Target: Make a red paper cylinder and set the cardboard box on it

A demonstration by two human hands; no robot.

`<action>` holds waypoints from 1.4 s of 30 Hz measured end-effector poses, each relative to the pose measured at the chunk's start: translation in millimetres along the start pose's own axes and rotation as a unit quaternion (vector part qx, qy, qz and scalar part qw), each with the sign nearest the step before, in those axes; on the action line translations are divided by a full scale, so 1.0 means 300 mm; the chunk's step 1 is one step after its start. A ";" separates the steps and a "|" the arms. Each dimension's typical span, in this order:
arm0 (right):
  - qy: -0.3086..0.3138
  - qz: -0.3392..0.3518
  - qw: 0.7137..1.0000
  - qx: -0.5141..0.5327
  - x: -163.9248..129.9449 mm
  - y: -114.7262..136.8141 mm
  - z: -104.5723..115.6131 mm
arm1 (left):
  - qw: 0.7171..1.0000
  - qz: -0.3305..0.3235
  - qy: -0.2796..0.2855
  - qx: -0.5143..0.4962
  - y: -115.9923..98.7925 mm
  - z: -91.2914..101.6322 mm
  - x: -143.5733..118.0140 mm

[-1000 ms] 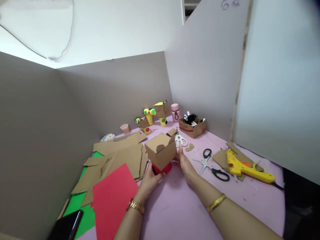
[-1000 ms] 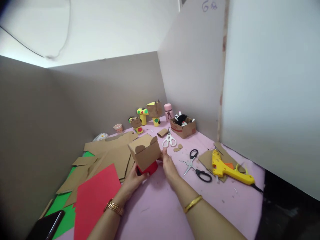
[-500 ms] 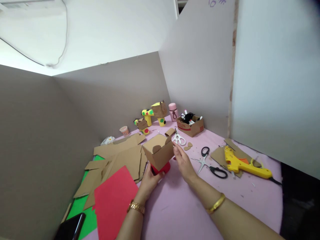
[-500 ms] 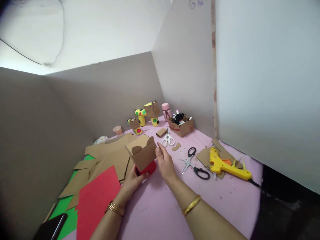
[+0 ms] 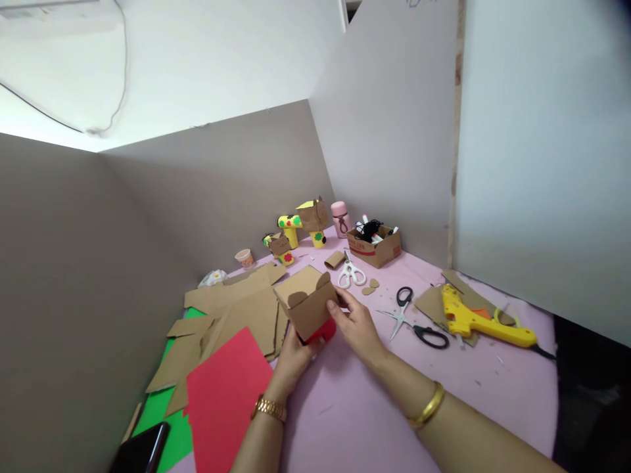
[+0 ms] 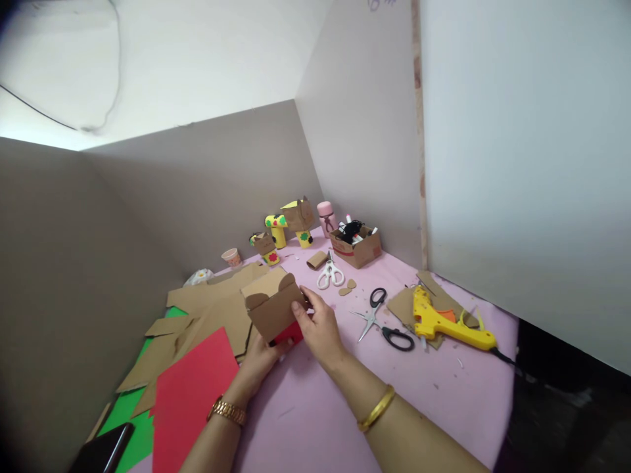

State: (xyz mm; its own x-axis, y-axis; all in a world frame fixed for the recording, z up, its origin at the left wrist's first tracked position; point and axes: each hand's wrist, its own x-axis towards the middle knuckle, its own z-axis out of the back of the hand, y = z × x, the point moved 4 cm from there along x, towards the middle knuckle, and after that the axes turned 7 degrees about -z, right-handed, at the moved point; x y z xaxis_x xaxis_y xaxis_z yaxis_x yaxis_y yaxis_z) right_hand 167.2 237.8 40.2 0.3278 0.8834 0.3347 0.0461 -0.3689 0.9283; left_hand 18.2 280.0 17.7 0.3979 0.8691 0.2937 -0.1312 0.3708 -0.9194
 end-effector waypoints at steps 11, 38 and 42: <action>-0.065 0.032 0.993 -0.097 -0.039 0.047 -0.045 | 0.999 -0.024 0.000 0.036 -0.025 0.000 -0.006; 0.155 -0.038 0.986 0.040 0.126 0.029 -0.057 | 1.000 -0.017 0.001 0.022 -0.007 0.016 -0.022; 0.045 -0.036 0.997 0.050 0.193 -0.013 0.033 | 1.000 -0.018 0.010 -0.004 0.000 0.013 -0.025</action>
State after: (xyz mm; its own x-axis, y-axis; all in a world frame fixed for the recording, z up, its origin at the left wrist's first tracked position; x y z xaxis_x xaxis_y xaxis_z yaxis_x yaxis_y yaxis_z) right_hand 195.3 287.6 54.4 0.2345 0.9293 0.2854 0.1621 -0.3269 0.9311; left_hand 11.6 274.7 16.5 0.4205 0.8482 0.3222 -0.1082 0.3994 -0.9104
